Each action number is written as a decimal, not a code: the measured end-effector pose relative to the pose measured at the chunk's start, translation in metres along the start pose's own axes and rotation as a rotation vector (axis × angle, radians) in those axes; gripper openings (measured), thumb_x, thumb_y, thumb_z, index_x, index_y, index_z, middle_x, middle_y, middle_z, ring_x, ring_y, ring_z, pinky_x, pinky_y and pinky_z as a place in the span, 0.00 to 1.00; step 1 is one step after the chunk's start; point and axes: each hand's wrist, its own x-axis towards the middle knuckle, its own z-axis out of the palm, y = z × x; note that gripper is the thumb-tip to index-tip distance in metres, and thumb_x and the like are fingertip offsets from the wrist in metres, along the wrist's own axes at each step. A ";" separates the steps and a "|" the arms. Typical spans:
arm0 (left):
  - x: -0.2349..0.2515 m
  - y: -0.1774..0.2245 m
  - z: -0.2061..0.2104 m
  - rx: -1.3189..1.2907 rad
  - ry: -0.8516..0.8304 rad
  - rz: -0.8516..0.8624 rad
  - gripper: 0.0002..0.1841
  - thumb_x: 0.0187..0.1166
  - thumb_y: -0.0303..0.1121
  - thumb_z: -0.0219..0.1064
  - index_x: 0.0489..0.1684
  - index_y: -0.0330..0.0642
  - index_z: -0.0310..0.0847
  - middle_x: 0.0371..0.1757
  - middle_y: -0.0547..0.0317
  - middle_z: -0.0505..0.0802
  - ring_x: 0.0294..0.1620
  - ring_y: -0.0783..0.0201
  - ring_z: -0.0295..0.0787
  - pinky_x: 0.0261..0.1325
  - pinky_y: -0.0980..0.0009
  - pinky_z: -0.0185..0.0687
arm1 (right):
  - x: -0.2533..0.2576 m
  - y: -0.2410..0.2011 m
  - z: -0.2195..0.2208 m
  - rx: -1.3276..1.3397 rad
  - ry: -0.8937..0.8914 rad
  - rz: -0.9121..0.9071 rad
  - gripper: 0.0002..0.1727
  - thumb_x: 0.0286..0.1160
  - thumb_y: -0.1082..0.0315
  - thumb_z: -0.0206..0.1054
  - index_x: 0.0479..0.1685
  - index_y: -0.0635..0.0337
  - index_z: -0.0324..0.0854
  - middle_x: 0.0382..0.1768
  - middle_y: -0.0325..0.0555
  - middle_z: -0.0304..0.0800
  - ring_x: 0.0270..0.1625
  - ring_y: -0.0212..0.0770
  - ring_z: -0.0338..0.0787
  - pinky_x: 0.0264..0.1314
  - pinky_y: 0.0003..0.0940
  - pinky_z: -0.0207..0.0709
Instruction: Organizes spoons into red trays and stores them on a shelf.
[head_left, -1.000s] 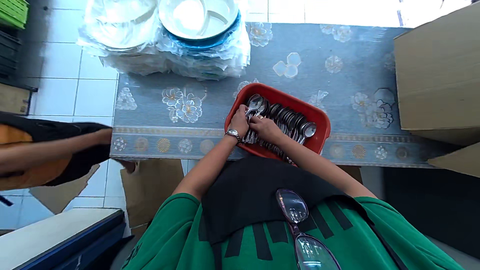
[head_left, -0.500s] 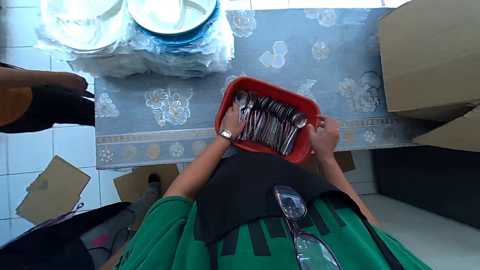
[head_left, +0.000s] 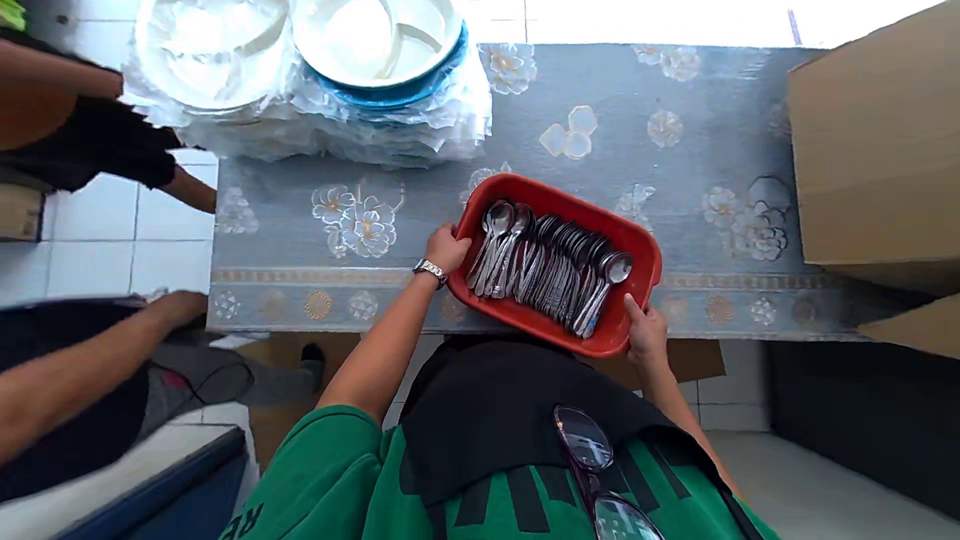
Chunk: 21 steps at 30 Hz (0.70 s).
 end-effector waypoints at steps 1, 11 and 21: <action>-0.005 -0.002 0.002 0.005 -0.001 -0.006 0.18 0.82 0.31 0.66 0.63 0.26 0.79 0.55 0.28 0.89 0.60 0.35 0.87 0.66 0.36 0.78 | 0.001 0.000 -0.001 -0.001 -0.009 -0.010 0.18 0.90 0.62 0.62 0.60 0.71 0.80 0.41 0.50 0.91 0.39 0.34 0.92 0.48 0.33 0.88; -0.146 -0.070 0.048 -0.362 0.258 -0.330 0.22 0.78 0.26 0.66 0.71 0.29 0.78 0.64 0.31 0.88 0.68 0.40 0.86 0.72 0.42 0.78 | 0.011 -0.038 -0.009 -0.531 -0.351 -0.335 0.23 0.90 0.60 0.59 0.57 0.78 0.82 0.43 0.62 0.89 0.45 0.40 0.89 0.58 0.43 0.82; -0.281 -0.182 0.012 -0.720 0.761 -0.564 0.22 0.77 0.26 0.68 0.71 0.29 0.79 0.63 0.31 0.88 0.67 0.40 0.86 0.73 0.43 0.78 | -0.078 -0.073 0.150 -0.596 -0.857 -0.562 0.18 0.87 0.62 0.62 0.47 0.74 0.84 0.31 0.53 0.89 0.34 0.39 0.90 0.45 0.43 0.85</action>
